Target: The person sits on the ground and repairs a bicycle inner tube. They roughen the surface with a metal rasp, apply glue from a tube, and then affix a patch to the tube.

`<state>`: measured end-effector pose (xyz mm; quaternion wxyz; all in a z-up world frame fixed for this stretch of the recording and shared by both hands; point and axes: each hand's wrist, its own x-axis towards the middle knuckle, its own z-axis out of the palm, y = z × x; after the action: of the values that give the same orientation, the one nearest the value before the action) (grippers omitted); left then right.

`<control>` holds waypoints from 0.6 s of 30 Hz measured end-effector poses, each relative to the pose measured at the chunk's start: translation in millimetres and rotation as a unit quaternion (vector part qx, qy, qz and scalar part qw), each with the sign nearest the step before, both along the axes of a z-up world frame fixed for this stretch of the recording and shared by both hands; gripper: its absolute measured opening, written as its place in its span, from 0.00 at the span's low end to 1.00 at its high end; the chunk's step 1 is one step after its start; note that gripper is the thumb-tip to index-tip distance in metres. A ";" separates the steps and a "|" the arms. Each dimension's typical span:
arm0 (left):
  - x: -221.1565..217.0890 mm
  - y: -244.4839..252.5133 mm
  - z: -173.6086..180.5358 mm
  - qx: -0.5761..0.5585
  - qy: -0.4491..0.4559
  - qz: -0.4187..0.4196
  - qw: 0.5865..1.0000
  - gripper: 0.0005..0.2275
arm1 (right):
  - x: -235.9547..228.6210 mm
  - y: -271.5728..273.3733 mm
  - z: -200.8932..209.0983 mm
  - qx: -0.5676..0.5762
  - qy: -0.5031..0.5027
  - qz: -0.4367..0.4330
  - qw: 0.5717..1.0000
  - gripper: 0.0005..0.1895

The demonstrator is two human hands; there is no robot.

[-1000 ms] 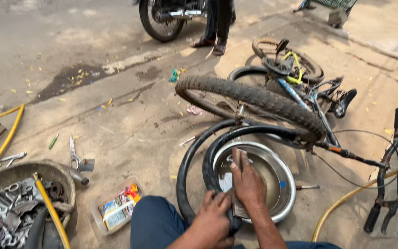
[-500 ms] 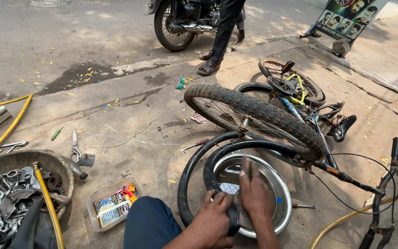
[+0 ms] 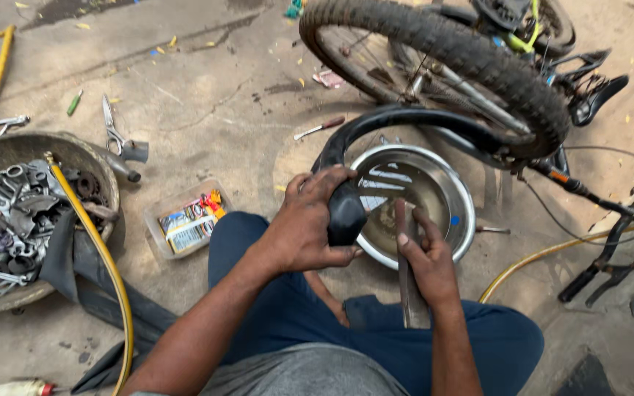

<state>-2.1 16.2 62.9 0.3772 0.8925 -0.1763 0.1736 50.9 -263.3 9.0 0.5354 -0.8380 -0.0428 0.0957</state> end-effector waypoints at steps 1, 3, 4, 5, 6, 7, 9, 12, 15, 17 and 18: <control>-0.2 1.4 3.8 -0.008 0.006 -0.001 1.000 0.42 | -0.8 -1.9 5.0 0.026 -0.028 0.017 0.999 0.37; -3.8 1.8 9.3 -0.007 0.008 -0.008 1.000 0.41 | -2.7 -4.2 18.1 0.063 -0.026 0.014 0.998 0.38; -6.2 1.9 11.5 0.001 0.004 -0.013 1.000 0.36 | -8.3 -3.9 25.7 0.082 -0.027 0.029 0.996 0.38; -6.8 1.5 15.0 0.014 -0.013 -0.018 1.000 0.31 | -12.2 -2.3 36.2 0.104 -0.040 0.045 0.993 0.38; -11.0 -0.7 18.2 0.004 0.012 -0.015 1.000 0.35 | -20.6 -0.4 47.9 0.127 -0.053 0.061 0.989 0.38; -10.8 -1.0 21.7 -0.004 0.030 -0.010 0.999 0.39 | -24.6 4.0 59.3 0.126 -0.074 0.078 0.986 0.39; -12.0 -2.1 25.1 -0.006 0.042 -0.005 0.999 0.41 | -35.9 12.0 79.9 0.122 -0.114 0.111 0.980 0.40; -12.1 -2.8 22.5 0.013 0.021 -0.005 1.000 0.34 | -47.1 20.2 99.3 0.110 -0.109 0.100 0.983 0.41; -11.8 -3.5 14.6 0.035 0.014 -0.008 0.999 0.28 | -51.3 22.4 103.9 0.005 -0.165 0.091 0.982 0.40; -11.7 -4.3 8.6 0.045 0.013 -0.006 0.999 0.28 | -51.7 22.9 102.3 0.011 -0.148 0.082 0.986 0.41; -11.5 -5.3 5.7 0.059 0.013 0.001 0.998 0.28 | -51.8 23.4 101.2 0.013 -0.140 0.077 0.987 0.41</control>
<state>-13.7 10.9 68.6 0.3259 0.9155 -0.1805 0.1521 -0.9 -239.9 110.3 0.5263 -0.8302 -0.1830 0.0182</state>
